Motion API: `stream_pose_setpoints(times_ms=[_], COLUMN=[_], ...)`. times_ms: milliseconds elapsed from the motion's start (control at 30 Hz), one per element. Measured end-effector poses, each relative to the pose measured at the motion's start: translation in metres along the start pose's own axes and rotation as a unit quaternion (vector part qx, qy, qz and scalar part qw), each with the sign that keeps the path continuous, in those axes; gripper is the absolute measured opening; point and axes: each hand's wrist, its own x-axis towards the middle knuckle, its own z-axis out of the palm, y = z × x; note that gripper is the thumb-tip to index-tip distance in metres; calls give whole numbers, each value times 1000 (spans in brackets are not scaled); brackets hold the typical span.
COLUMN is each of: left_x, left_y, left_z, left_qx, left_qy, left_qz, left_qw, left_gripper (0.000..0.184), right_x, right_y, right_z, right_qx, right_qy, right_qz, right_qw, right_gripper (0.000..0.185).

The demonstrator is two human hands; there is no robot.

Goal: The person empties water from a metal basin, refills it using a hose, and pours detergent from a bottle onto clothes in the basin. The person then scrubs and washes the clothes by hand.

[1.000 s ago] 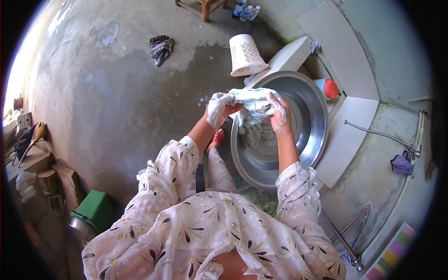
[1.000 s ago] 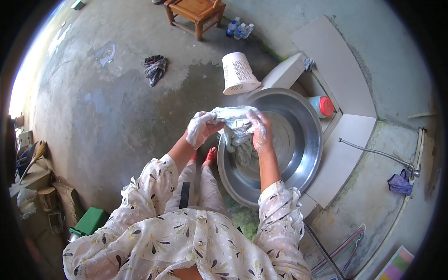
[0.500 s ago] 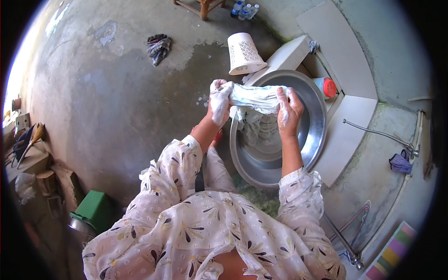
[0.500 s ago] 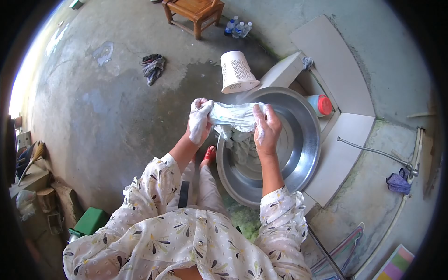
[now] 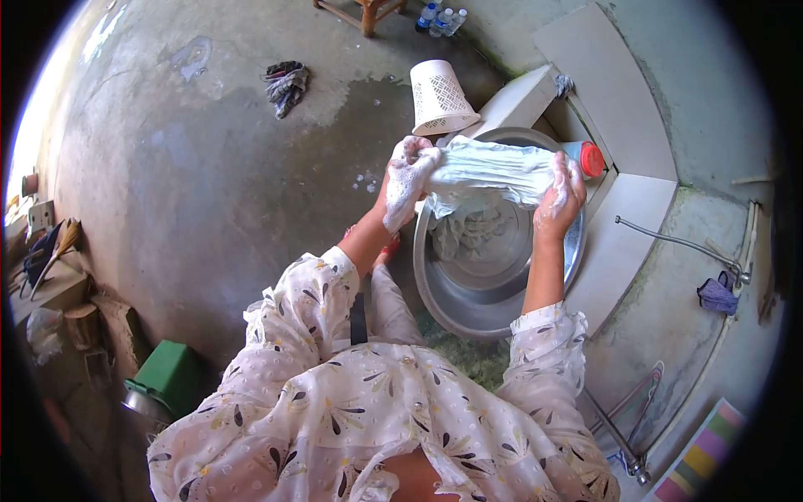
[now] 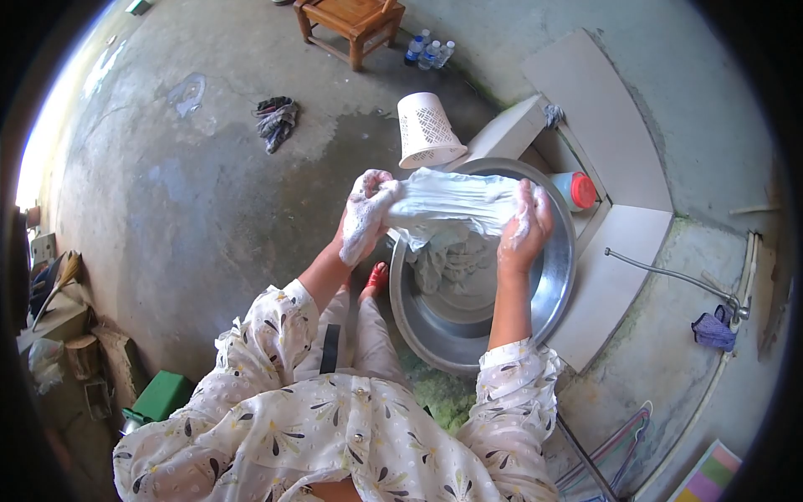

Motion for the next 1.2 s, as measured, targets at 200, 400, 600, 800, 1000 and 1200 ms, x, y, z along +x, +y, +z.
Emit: stream_pose_setpoints(times_ms=[200,400,600,800,1000,1200], left_x=[2,15,26,17,30,56], left_y=[11,7,-14,-38,-58,-82], left_z=[-13,-24,-26,-14,-9,-40], left_qx=[351,503,110,-64,-176,-294], left_qy=[-180,-58,-50,-9,98,-12], left_qz=[180,276,67,-22,-61,-126], left_qw=[901,817,990,998,978,947], left_gripper=[44,9,17,27,29,31], right_x=[-2,-5,2,8,-32,-72], right_y=[-13,-18,-16,46,102,32], right_z=[8,14,8,3,33,92], right_qx=[-21,-39,-252,-171,-28,-306], right_qy=[-59,-170,-380,-256,-103,-282], right_qz=[35,39,26,-9,244,-51], right_qw=[997,984,889,951,964,908], right_gripper=[18,32,24,26,36,27])
